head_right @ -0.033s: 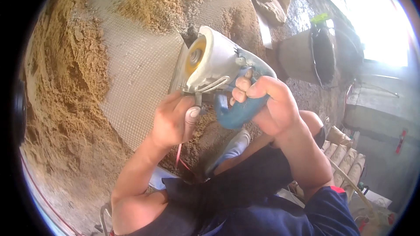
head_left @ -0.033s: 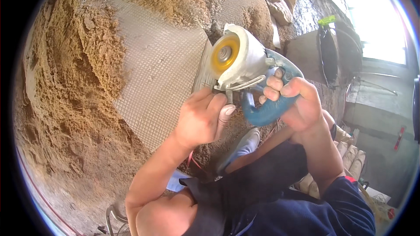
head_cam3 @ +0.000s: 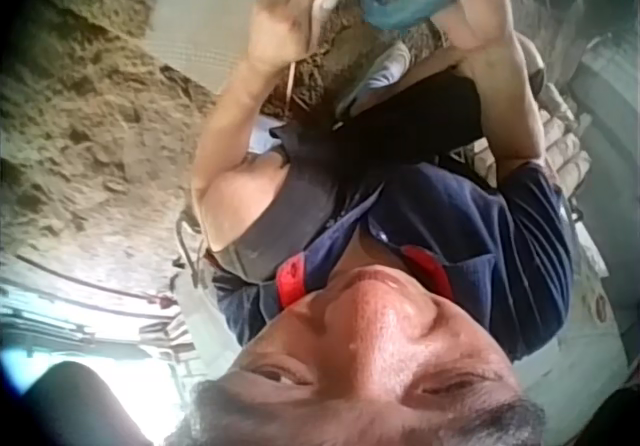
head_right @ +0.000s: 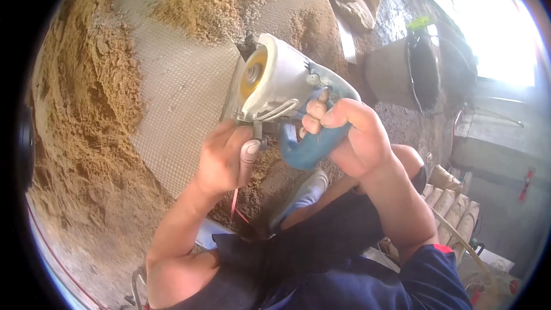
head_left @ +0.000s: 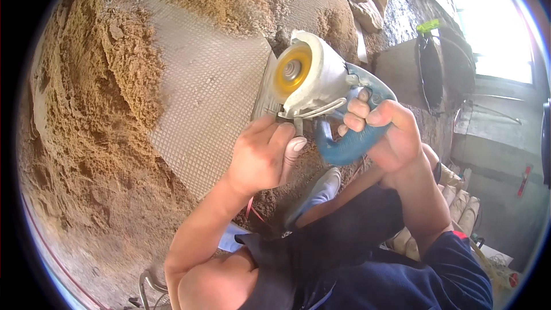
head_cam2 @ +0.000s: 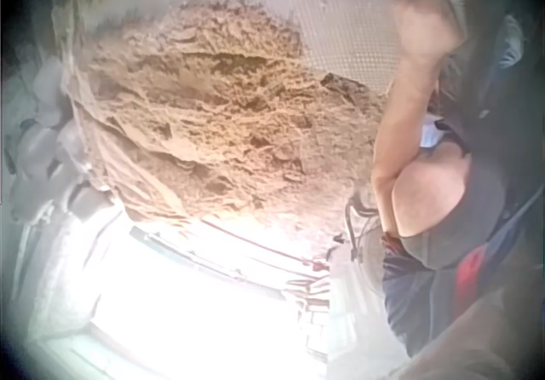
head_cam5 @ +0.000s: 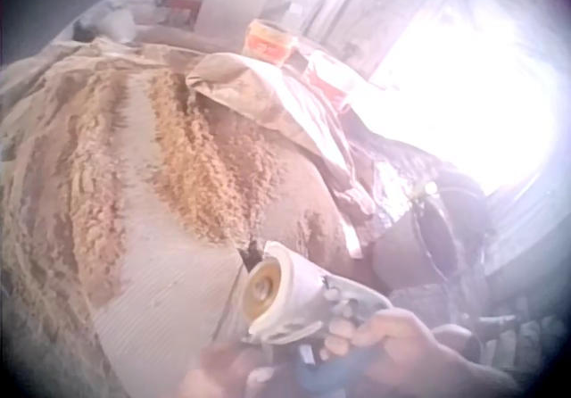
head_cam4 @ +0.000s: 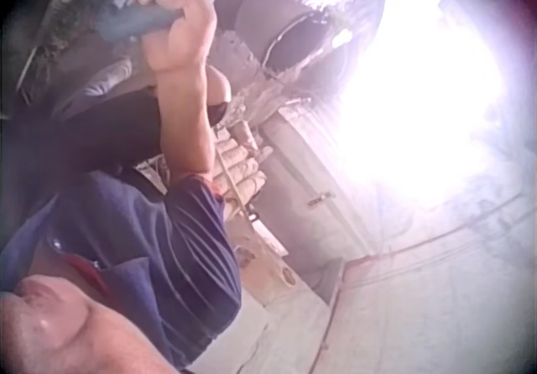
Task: The person uses a circular saw to cut a tile placed on a pile of sand. They hold the tile steady with one hand while guiding the saw along a marked line with the other hand, repeating this on a second tile.
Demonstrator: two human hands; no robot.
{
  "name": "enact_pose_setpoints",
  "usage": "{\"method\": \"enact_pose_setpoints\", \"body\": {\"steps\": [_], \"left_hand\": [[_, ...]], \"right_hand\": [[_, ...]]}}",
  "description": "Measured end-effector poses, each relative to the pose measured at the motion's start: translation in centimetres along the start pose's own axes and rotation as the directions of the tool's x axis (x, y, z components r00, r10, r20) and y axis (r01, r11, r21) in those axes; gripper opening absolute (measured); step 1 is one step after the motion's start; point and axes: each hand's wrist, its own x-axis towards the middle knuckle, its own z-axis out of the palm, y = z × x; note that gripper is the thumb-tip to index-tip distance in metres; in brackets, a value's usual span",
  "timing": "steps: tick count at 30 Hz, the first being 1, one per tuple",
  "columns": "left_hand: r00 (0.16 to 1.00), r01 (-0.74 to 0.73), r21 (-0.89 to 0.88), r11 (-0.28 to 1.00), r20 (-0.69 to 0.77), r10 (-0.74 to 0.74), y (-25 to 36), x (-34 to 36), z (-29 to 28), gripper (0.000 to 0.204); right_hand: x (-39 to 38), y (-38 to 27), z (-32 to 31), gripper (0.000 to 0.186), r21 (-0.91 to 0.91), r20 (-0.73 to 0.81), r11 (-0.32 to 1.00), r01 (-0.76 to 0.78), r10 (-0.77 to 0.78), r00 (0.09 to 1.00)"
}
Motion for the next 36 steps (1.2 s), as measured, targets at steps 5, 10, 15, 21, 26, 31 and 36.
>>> {"method": "enact_pose_setpoints", "body": {"steps": [5,10,15,21,26,31,36], "left_hand": [[1.000,0.011,0.042,0.999,0.007,-0.011,0.2,-0.1,-0.4,0.021],[1.000,-0.014,0.008,1.000,0.028,0.013,0.3,0.2,0.3,0.019],[1.000,-0.008,-0.004,1.000,0.008,0.008,0.7,0.7,0.3,0.018],[0.999,0.032,0.023,0.999,0.029,-0.033,0.0,0.8,-0.2,0.017],[1.000,0.016,0.016,1.000,0.002,-0.016,0.5,1.1,0.2,0.017],[0.998,0.030,-0.006,1.000,0.056,-0.029,0.8,0.8,0.2,0.018],[0.999,0.020,-0.002,1.000,0.043,-0.020,0.9,0.9,0.3,0.018]], "right_hand": [[0.3,0.2,-0.5,0.027,0.004,0.026,1.000,-0.011,0.010,1.000],[-0.4,0.0,-0.9,0.027,0.009,-0.018,1.000,-0.001,0.001,1.000],[-0.7,-0.2,-0.4,0.028,-0.019,-0.058,0.999,0.030,-0.031,0.998],[0.8,-0.3,-0.1,0.028,-0.024,-0.032,0.999,0.020,-0.021,0.999],[0.2,-0.4,-1.1,0.027,0.028,-0.010,1.000,0.012,-0.012,1.000],[-0.6,-0.1,-1.3,0.026,0.017,-0.029,1.000,0.009,-0.008,1.000],[-0.8,-0.2,-1.2,0.025,0.008,-0.018,0.999,0.032,-0.031,0.999]]}}
